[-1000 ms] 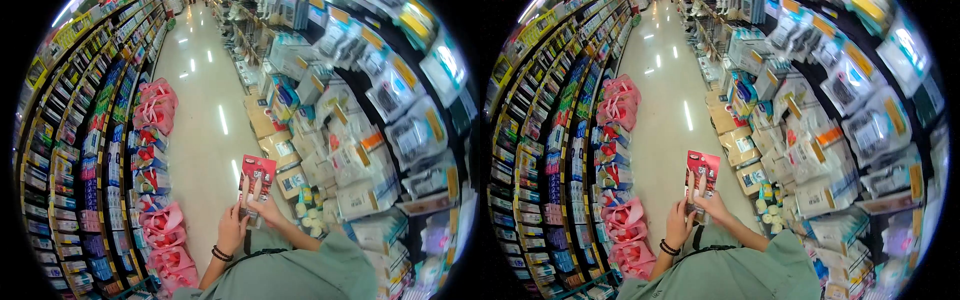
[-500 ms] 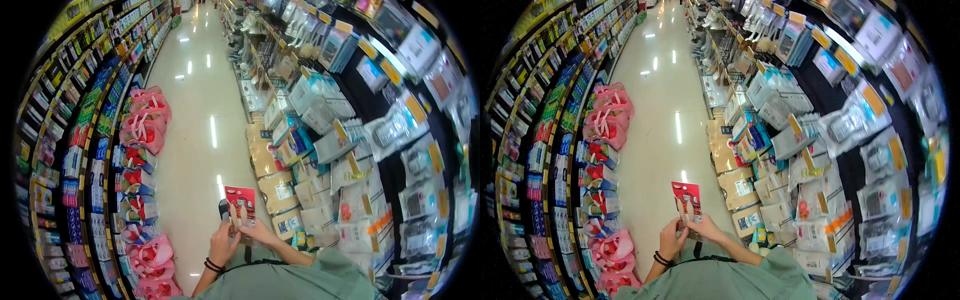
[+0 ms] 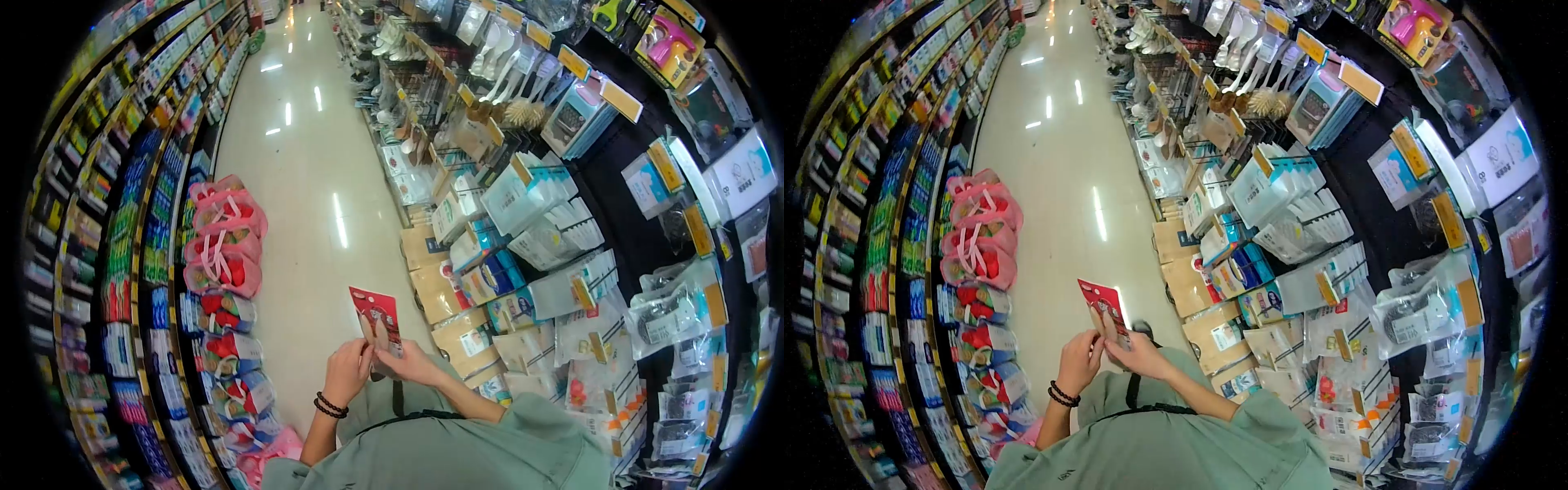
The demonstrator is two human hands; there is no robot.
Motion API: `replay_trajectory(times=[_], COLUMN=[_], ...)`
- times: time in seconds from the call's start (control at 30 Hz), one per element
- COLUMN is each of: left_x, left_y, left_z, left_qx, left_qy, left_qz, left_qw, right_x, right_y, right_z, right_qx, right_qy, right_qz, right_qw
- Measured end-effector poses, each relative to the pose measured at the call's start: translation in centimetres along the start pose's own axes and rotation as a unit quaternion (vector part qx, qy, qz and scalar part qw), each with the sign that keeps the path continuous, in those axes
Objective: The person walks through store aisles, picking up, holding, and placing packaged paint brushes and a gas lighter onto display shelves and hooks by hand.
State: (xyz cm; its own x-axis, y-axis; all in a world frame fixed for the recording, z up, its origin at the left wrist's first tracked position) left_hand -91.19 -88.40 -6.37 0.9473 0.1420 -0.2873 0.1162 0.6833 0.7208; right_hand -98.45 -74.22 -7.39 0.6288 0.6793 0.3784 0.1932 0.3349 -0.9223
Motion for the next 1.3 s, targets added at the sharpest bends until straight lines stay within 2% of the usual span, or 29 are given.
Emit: replay_trajectory(times=[0.07,0.27,0.37,0.47,0.5,0.6,0.63,0.73,0.77,0.9,1.0,1.1,1.23,1.3], left_x=[-3.0,-12.9,-19.0,-26.1,-28.4,-34.9,-37.0,-42.5,-44.1,-50.2,-54.8,-60.6,-69.4,-73.5], left_y=[-1.8,-8.8,-12.0,-14.5,-15.5,-17.7,-18.5,-20.7,-21.8,-26.3,-31.3,-35.3,-39.6,-42.2], left_z=[0.2,0.2,1.4,3.3,3.7,4.9,5.2,5.6,5.3,3.6,1.6,0.3,-1.4,-2.8], left_qx=[-0.004,-0.042,-0.058,-0.075,-0.074,-0.084,-0.09,-0.081,-0.083,-0.016,0.008,0.012,0.025,0.041], left_qy=[-0.02,-0.011,-0.014,-0.007,-0.005,0.002,0.006,0.0,-0.001,0.004,-0.021,-0.056,-0.098,-0.125], left_qz=[0.007,0.004,0.029,0.046,0.051,0.043,0.036,0.027,0.039,0.063,0.083,0.077,0.049,0.037], left_qw=[1.0,0.999,0.998,0.996,0.996,0.996,0.995,0.996,0.996,0.998,0.996,0.995,0.994,0.991], right_x=[-3.9,-14.6,-22.7,-29.3,-31.4,-36.9,-38.0,-43.0,-44.4,-49.5,-53.8,-58.8,-66.2,-69.4], right_y=[0.9,-3.5,-3.2,-7.4,-8.5,-12.7,-14.7,-14.4,-14.5,-13.5,-12.5,-11.7,-11.7,-12.0], right_z=[0.8,4.1,5.9,8.3,9.1,11.7,12.6,14.2,15.1,18.0,20.7,23.1,26.8,28.4], right_qx=[0.083,0.035,0.061,0.04,0.041,0.048,0.026,-0.037,-0.031,-0.074,-0.047,-0.019,-0.015,-0.107], right_qy=[0.018,0.025,-0.035,-0.066,-0.043,-0.089,-0.055,-0.026,-0.004,-0.005,0.02,0.026,0.038,0.052], right_qz=[0.053,0.142,0.09,0.067,0.107,0.058,0.076,0.066,0.101,0.017,-0.036,-0.026,-0.1,-0.116], right_qw=[0.995,0.989,0.994,0.995,0.992,0.993,0.995,0.997,0.994,0.997,0.998,0.999,0.994,0.986])
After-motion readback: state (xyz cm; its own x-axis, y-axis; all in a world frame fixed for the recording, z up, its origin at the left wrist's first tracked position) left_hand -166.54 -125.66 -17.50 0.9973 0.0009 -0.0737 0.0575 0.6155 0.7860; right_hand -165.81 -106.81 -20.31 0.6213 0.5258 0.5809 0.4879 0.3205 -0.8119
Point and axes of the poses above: each hand's wrist, its own x-axis away from the middle knuckle, its own z-axis out of the back of the hand, y = z × x, the point moved 4 cm from there along -x, towards the middle knuckle, and after that the axes turned 8 degrees about -z, right-handed, at the moved point
